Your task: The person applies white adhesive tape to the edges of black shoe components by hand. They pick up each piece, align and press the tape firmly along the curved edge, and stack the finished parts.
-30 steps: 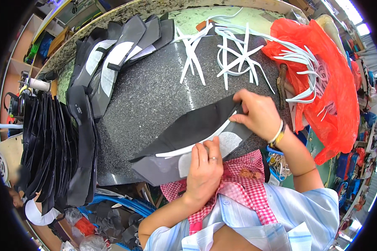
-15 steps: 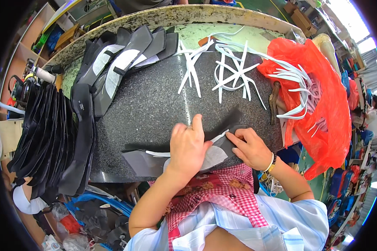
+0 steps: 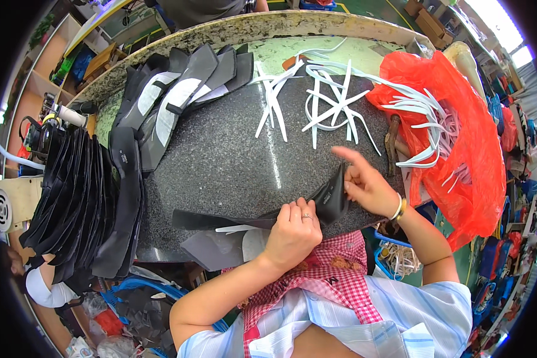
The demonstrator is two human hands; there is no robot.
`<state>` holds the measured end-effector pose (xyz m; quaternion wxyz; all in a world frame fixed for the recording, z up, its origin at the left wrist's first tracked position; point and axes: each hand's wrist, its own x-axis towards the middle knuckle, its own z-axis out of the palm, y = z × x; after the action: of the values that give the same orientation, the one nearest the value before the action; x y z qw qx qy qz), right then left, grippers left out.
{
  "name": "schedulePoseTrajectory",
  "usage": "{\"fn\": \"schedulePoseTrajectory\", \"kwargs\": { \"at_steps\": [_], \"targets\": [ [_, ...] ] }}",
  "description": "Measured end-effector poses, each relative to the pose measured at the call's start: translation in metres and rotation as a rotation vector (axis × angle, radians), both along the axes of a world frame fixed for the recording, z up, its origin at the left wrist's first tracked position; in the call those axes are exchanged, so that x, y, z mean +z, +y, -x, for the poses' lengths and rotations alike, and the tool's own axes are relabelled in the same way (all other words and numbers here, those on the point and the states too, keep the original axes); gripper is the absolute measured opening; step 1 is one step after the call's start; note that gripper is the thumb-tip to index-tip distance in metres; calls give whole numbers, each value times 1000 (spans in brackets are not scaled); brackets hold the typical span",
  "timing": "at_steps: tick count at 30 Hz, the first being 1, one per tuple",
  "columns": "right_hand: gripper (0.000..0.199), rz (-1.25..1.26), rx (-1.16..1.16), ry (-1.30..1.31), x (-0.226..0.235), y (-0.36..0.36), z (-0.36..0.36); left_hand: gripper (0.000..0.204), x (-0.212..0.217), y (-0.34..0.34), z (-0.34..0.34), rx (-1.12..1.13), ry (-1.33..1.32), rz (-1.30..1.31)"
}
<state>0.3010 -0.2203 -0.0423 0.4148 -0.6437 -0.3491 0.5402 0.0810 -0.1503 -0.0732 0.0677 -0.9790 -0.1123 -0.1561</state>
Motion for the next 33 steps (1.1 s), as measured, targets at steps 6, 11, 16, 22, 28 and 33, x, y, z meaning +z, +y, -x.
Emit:
{"fn": "schedulePoseTrajectory", "kwargs": {
  "at_steps": [6,11,16,22,28,33],
  "targets": [
    [71,-287,702,-1074,7,-7,-8,31,4,2,0,-18,2,-10],
    [55,-473,213,-831,24,4,-9,28,2,4,1,-21,-1,-7],
    [54,-566,703,-1410,0,-5,5,26,6,6,0,-49,10,-8],
    [73,-576,525,-708,10,10,20,23,5,2,2,27,55,0],
    [70,-401,805,-877,-7,12,50,50,36,3,81,52,-74,-17],
    [58,-505,843,-861,-5,15,66,62,23,27,107,150,90,286]
  ]
}}
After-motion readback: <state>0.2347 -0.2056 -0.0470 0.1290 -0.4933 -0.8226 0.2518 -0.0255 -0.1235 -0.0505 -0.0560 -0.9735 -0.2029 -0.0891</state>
